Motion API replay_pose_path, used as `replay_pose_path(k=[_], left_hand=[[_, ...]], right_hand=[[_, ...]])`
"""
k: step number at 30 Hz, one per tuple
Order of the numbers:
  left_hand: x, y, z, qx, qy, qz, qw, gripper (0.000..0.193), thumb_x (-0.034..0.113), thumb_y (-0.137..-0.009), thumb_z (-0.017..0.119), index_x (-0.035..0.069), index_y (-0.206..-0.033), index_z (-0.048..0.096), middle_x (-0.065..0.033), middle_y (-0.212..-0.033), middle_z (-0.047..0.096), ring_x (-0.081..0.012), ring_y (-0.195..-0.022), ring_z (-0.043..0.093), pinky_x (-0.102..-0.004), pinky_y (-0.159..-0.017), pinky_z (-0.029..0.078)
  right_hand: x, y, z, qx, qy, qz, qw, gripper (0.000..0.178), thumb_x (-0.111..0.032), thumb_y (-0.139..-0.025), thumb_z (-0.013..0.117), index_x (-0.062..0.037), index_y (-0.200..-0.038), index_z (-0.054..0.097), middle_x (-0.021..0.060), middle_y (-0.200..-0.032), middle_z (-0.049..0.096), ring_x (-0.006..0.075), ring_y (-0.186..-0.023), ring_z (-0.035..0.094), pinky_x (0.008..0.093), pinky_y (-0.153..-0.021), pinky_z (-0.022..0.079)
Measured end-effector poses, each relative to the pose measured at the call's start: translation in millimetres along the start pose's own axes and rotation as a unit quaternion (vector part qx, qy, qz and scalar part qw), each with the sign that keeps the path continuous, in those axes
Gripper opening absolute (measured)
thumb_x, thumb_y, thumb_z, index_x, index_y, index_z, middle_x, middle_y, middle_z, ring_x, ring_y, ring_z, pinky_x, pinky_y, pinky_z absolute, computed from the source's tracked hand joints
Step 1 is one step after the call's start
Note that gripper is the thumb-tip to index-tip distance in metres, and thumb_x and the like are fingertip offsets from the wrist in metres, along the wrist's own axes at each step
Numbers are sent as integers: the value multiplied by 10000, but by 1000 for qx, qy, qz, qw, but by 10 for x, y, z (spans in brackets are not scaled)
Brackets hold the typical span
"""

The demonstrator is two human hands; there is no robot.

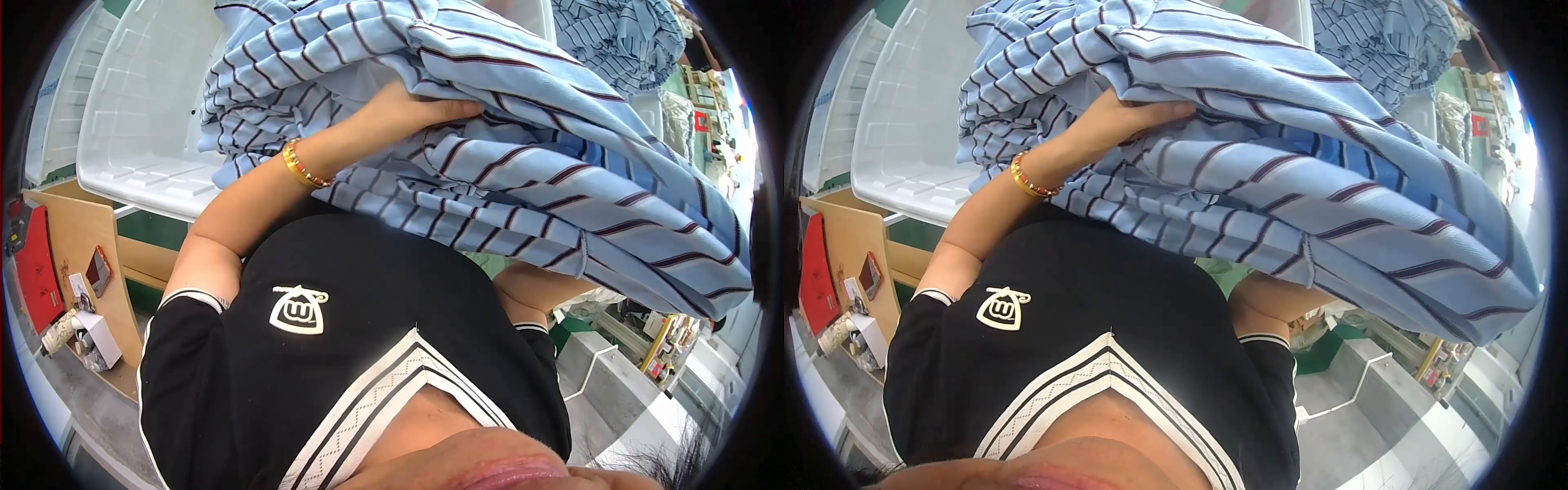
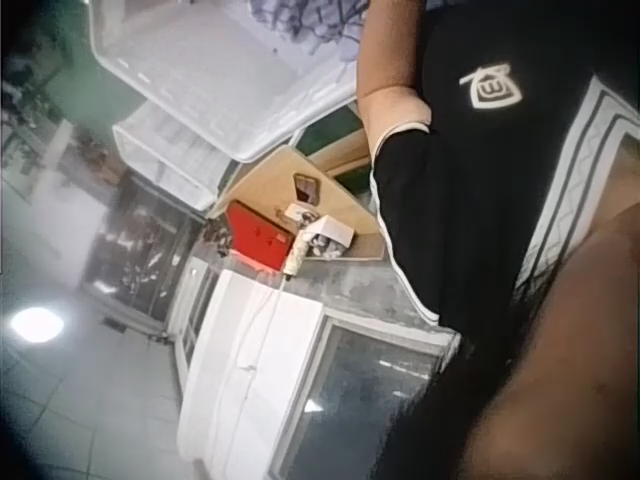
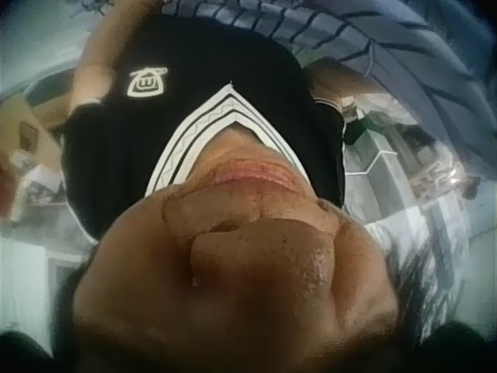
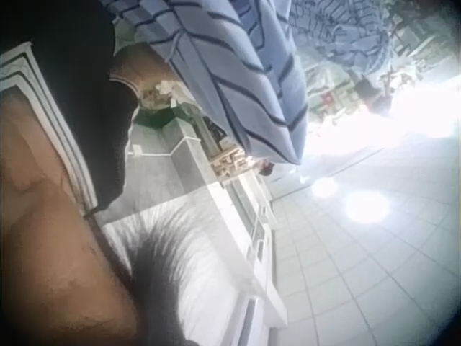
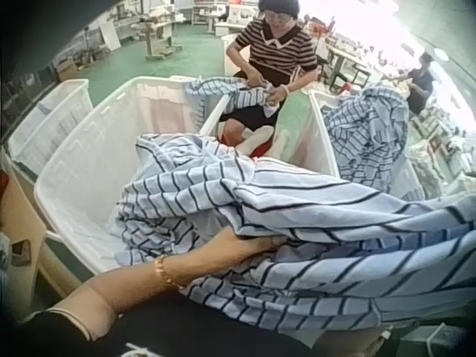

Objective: The person trims loose threads from a shirt using snips, picks up and unfolds shirts from a bin, and cuts stray threads around the buttons and collars with the snips.

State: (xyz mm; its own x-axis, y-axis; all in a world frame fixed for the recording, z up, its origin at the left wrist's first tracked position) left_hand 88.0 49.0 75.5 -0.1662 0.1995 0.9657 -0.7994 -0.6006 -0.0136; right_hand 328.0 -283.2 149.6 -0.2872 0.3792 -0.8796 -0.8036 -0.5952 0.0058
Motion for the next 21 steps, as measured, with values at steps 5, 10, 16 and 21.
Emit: replay_pose_path(k=[5, 10, 16, 21], left_hand=[[-69, -387, -89, -5, 46, -47, 998, 518, 453, -1003, 404, 32, -1260, 565, -88, -1251, 587, -183, -1076, 555, -333, -951, 425], [403, -798, -279, 31, 129, 162, 978, 428, 298, -1002, 444, 46, -1347, 471, -114, -1364, 506, -259, -1245, 487, -404, -1015, 389], [-765, -716, 293, -125, -513, 58, 847, 297, 252, -838, 588, 55, -1052, 644, -180, -1124, 644, -334, -1004, 614, -438, -881, 462], [-255, -859, 171, -91, -598, 123, 787, 304, 261, -842, 585, 56, -1061, 636, -172, -1115, 639, -328, -1000, 610, -430, -877, 460]], right_hand=[[-108, 91, 0, -8, -4, 4, 1000, 542, -492, -996, 361, -85, -1343, 447, 127, -1303, 503, 286, -1192, 494, 455, -1070, 343], [-2, -19, 35, -43, -58, -13, 997, 541, -491, -997, 359, -86, -1343, 447, 127, -1299, 504, 286, -1191, 494, 454, -1071, 342], [811, -751, 721, -154, -236, -75, 957, 539, -490, -998, 356, -87, -1344, 446, 127, -1295, 506, 285, -1189, 494, 452, -1071, 340], [889, -1008, 990, -206, -313, -116, 920, 538, -489, -998, 354, -88, -1344, 446, 126, -1292, 507, 284, -1187, 494, 451, -1071, 339]])
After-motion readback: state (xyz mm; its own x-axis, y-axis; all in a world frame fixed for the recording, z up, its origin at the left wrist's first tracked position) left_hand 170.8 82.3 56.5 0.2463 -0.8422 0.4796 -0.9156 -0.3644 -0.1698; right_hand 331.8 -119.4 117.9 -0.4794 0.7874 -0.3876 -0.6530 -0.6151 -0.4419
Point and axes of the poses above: each hand's wrist, its own y-axis away from the middle knuckle, its own z-axis out of the palm, x = y × z, the point moved 4 cm from there along -y, towards the middle knuckle
